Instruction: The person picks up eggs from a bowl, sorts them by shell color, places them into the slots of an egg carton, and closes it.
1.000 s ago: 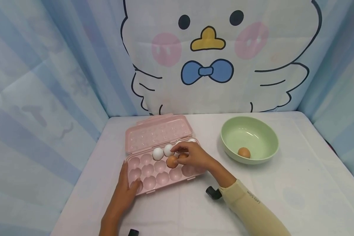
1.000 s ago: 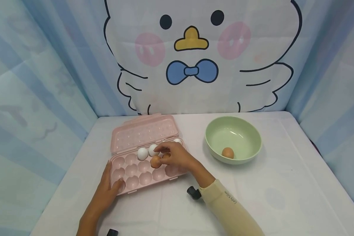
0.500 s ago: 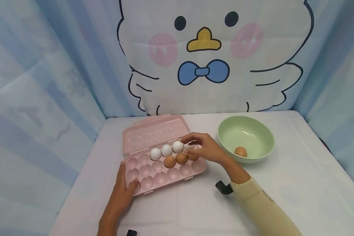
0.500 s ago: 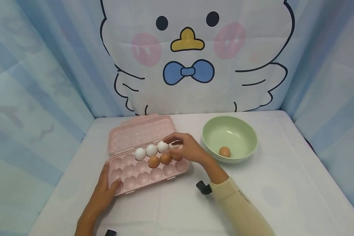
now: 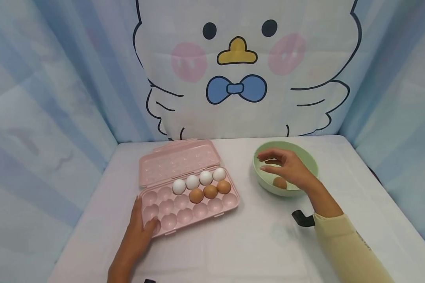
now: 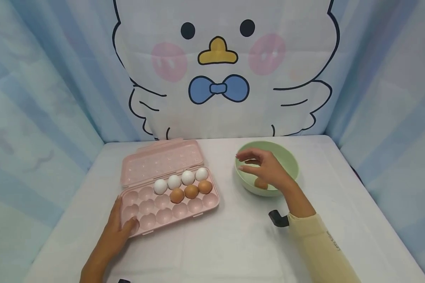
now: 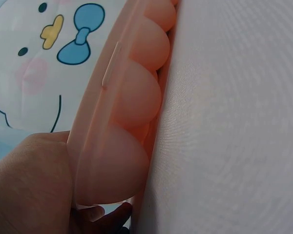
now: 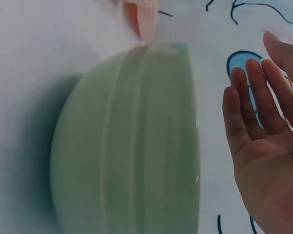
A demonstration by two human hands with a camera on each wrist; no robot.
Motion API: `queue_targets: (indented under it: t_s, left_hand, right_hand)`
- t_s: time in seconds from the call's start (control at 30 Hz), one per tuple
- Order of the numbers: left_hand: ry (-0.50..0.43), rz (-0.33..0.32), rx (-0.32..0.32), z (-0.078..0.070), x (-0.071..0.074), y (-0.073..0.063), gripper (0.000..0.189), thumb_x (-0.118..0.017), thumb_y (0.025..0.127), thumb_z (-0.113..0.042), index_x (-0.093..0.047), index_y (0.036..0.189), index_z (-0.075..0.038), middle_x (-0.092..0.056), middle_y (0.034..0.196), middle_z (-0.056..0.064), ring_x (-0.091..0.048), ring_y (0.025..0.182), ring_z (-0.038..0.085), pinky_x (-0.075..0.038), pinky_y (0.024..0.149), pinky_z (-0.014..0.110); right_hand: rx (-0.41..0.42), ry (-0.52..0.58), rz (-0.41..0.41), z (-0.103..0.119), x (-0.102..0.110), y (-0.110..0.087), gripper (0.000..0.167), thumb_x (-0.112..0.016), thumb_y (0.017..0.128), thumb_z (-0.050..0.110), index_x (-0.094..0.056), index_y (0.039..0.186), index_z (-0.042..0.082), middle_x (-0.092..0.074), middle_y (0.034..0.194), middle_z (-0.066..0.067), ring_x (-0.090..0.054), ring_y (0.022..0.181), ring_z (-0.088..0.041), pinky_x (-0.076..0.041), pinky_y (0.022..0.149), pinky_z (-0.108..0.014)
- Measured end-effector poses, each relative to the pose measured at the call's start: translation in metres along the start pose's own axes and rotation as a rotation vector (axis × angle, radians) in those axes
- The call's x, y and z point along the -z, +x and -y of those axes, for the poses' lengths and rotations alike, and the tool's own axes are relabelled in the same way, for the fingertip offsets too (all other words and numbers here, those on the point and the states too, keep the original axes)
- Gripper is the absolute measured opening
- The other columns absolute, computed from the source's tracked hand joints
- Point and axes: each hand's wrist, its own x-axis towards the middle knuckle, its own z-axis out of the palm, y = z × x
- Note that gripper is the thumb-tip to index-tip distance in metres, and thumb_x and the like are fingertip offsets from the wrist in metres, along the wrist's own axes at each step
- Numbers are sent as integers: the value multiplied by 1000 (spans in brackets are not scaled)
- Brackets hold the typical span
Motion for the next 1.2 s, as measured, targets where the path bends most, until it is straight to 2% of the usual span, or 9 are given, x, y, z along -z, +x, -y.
queue_targets:
  t_s: [0.2, 0.37, 0.7, 0.8, 0.97, 1.07, 1.2]
  left_hand:
    - [20, -1, 6, 1, 5, 0, 91, -52, 104, -33, 12, 165, -14, 9, 172, 14, 1, 156, 40, -10, 120, 61]
    - [12, 7, 21, 0, 6, -1, 92, -52, 103, -33, 13, 165, -15, 10, 172, 14, 1, 156, 40, -9, 120, 62]
    - [0, 19, 52, -2, 1, 1, 94, -52, 102, -35, 15, 165, -18, 12, 172, 10, 3, 156, 38, -8, 120, 61]
    - [1, 16, 54, -1, 1, 1, 94, -53, 102, -35, 15, 165, -19, 13, 172, 9, 4, 156, 38, -8, 120, 61]
    - [7, 12, 56, -1, 1, 2, 94, -53, 102, -35, 15, 165, -19, 13, 172, 9, 3, 156, 37, -8, 120, 60]
    - [10, 16, 61, -1, 1, 2, 94, -52, 102, -34, 15, 165, -19, 13, 172, 9, 3, 156, 38, -8, 120, 60]
    - [9, 19, 66, -3, 0, 1, 93, -53, 102, -33, 15, 165, -19, 13, 172, 9, 3, 156, 37, -8, 120, 61]
  right_hand:
    - [-122, -42, -25, -30, 32, -21, 39, -78, 95, 13, -67, 130, 2, -66, 129, -15, -64, 119, -30, -51, 94, -21]
    - [-200, -93, -18, -43, 46, -29, 42, -78, 95, 19, -66, 132, 3, -65, 131, -16, -62, 121, -32, -51, 92, -19]
    - [-190, -114, 46, -45, 53, -27, 43, -80, 93, 17, -66, 131, 1, -65, 129, -17, -61, 124, -33, -49, 100, -23]
    - [-185, -153, 98, -45, 51, -24, 46, -83, 90, 16, -67, 130, 0, -66, 129, -16, -61, 124, -33, -48, 104, -32]
    - [-183, -227, 254, -41, 48, -21, 45, -85, 87, 13, -70, 127, -2, -68, 128, -15, -62, 121, -36, -46, 106, -51]
    - [-187, -222, 330, -40, 47, -21, 40, -82, 89, 8, -69, 125, -5, -68, 127, -17, -62, 121, -40, -47, 105, -51]
    - [-207, -213, 360, -41, 46, -21, 37, -79, 90, 4, -69, 124, -7, -67, 126, -17, -62, 121, -41, -52, 101, -44]
